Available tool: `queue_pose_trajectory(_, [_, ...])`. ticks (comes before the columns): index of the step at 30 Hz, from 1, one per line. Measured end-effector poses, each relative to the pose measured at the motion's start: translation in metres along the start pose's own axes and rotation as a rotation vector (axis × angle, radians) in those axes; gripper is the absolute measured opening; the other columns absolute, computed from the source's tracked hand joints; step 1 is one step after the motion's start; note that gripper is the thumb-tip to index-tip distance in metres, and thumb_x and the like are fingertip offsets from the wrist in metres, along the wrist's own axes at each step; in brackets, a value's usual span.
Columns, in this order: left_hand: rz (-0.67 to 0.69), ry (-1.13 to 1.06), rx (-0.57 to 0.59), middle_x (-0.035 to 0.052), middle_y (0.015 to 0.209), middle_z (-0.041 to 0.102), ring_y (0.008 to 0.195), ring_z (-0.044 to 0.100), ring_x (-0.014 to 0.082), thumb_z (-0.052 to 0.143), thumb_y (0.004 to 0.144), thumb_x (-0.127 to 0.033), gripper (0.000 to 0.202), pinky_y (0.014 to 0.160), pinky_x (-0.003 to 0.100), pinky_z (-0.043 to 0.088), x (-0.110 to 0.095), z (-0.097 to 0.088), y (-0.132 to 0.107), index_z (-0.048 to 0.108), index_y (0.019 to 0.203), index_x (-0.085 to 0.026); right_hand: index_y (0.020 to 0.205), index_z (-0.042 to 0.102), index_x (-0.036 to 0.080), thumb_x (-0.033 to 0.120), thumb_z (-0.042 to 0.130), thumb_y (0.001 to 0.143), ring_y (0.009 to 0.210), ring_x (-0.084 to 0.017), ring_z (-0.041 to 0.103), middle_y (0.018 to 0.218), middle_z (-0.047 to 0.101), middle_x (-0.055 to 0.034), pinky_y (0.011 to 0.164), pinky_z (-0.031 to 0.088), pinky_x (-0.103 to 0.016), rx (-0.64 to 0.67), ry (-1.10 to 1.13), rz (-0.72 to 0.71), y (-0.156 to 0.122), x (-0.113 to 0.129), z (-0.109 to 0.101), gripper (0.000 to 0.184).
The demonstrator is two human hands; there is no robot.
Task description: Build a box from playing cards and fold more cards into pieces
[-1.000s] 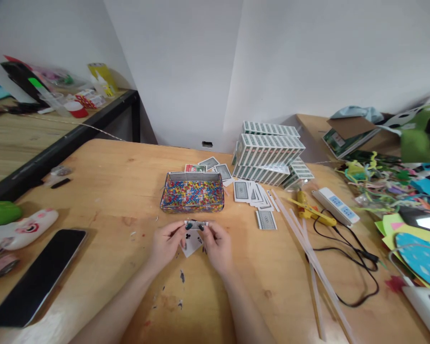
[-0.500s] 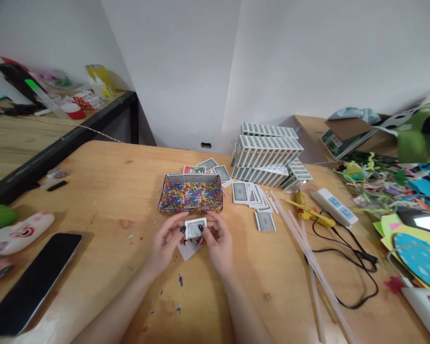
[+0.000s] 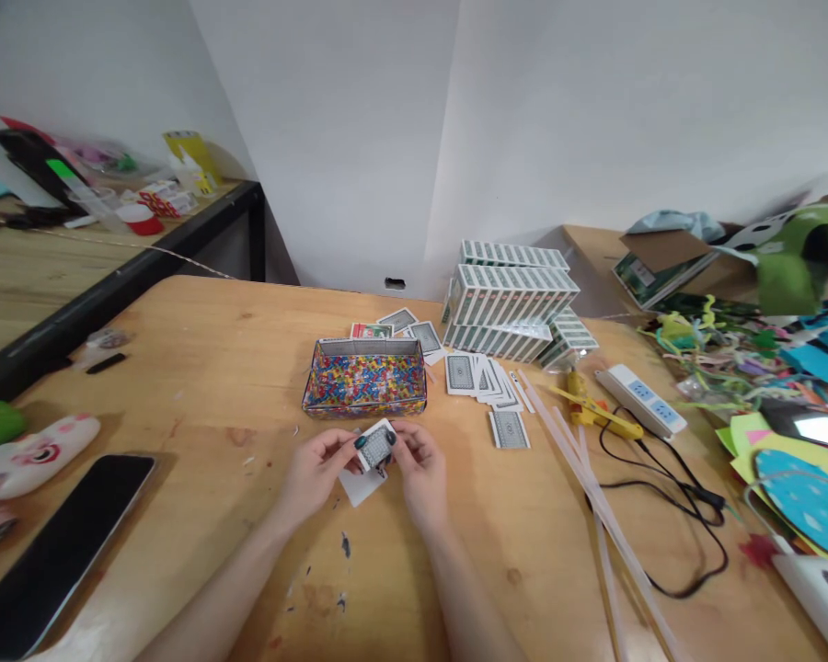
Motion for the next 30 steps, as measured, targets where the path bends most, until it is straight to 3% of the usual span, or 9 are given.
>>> queue_pose_trajectory(3, [0.061, 0.029, -0.078, -0.0001, 0.063, 0.062, 0.054, 0.057, 0.0119, 0.054, 0.076, -0.032, 0.017, 0.056, 0.024, 0.047, -0.004, -0.003, -0.002, 0.056, 0.074, -0.015, 0.082, 0.058, 0.018, 0.032, 0.065, 0.07, 0.059, -0.012, 0.053, 0.07, 0.059, -0.0001, 0.059, 0.043, -0.025, 0.103, 0.066, 0.072, -0.002, -0.005, 0.01, 0.019])
queue_pose_trajectory(5, [0.098, 0.095, -0.073, -0.0005, 0.063, 0.06, 0.055, 0.056, 0.0114, 0.051, 0.078, -0.032, 0.018, 0.055, 0.023, 0.046, -0.006, -0.002, -0.004, 0.054, 0.072, -0.016, 0.074, 0.057, 0.017, 0.032, 0.065, 0.07, 0.056, -0.011, 0.051, 0.065, 0.057, 0.0009, 0.059, 0.042, -0.024, 0.103, 0.056, 0.089, -0.002, -0.007, 0.01, 0.018])
queue_pose_trajectory(11, [0.215, 0.413, 0.115, -0.0033, 0.056, 0.051, 0.049, 0.046, 0.0083, 0.049, 0.079, -0.031, 0.023, 0.047, 0.018, 0.035, -0.008, 0.016, -0.016, 0.049, 0.062, -0.017, 0.077, 0.058, 0.018, 0.034, 0.061, 0.073, 0.064, -0.012, 0.05, 0.07, 0.055, 0.0013, 0.06, 0.04, -0.022, -0.034, -0.009, -0.008, -0.002, 0.0, -0.001, 0.017])
queue_pose_trajectory(15, [0.1, 0.241, 0.238, -0.0032, 0.055, 0.052, 0.047, 0.048, 0.009, 0.046, 0.081, -0.035, 0.023, 0.045, 0.019, 0.037, 0.002, 0.026, -0.017, 0.047, 0.066, -0.018, 0.078, 0.056, 0.019, 0.036, 0.058, 0.076, 0.054, -0.01, 0.046, 0.061, 0.052, 0.0037, 0.052, 0.037, -0.02, 0.026, -0.084, -0.004, -0.007, 0.005, 0.005, 0.017])
queue_pose_trajectory(17, [0.045, 0.155, 0.182, -0.0039, 0.055, 0.05, 0.045, 0.049, 0.0099, 0.042, 0.083, -0.038, 0.023, 0.044, 0.02, 0.038, 0.005, 0.023, -0.013, 0.046, 0.071, -0.018, 0.078, 0.055, 0.019, 0.038, 0.056, 0.077, 0.049, -0.01, 0.045, 0.057, 0.051, 0.0045, 0.048, 0.036, -0.021, 0.094, -0.082, 0.036, -0.009, 0.003, 0.011, 0.019])
queue_pose_trajectory(20, [0.093, 0.257, 0.093, -0.0048, 0.053, 0.045, 0.046, 0.046, 0.0097, 0.038, 0.085, -0.039, 0.028, 0.044, 0.02, 0.035, 0.003, 0.017, -0.01, 0.044, 0.067, -0.018, 0.076, 0.053, 0.019, 0.039, 0.055, 0.077, 0.046, -0.01, 0.044, 0.055, 0.05, 0.005, 0.046, 0.036, -0.021, 0.152, -0.105, 0.068, -0.011, 0.002, 0.018, 0.02])
queue_pose_trajectory(24, [0.209, 0.481, 0.104, -0.0045, 0.051, 0.041, 0.048, 0.041, 0.0095, 0.036, 0.087, -0.035, 0.033, 0.047, 0.02, 0.03, -0.005, 0.017, -0.012, 0.038, 0.059, -0.018, 0.074, 0.051, 0.02, 0.039, 0.051, 0.079, 0.045, -0.01, 0.044, 0.054, 0.048, 0.0056, 0.045, 0.036, -0.021, 0.174, -0.148, 0.078, -0.011, 0.004, 0.02, 0.02])
queue_pose_trajectory(30, [0.264, 0.53, 0.14, -0.0042, 0.053, 0.041, 0.051, 0.04, 0.01, 0.035, 0.087, -0.03, 0.029, 0.049, 0.021, 0.029, -0.01, 0.02, -0.014, 0.039, 0.061, -0.018, 0.072, 0.051, 0.02, 0.037, 0.048, 0.079, 0.049, -0.01, 0.042, 0.057, 0.045, 0.0052, 0.049, 0.035, -0.021, 0.193, -0.211, 0.06, -0.011, 0.006, 0.018, 0.019])
Point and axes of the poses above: each hand's wrist, its own y-axis towards the middle knuckle, its own z-axis out of the palm, x = y × z, the point moved 6 cm from there along y, towards the middle knuckle
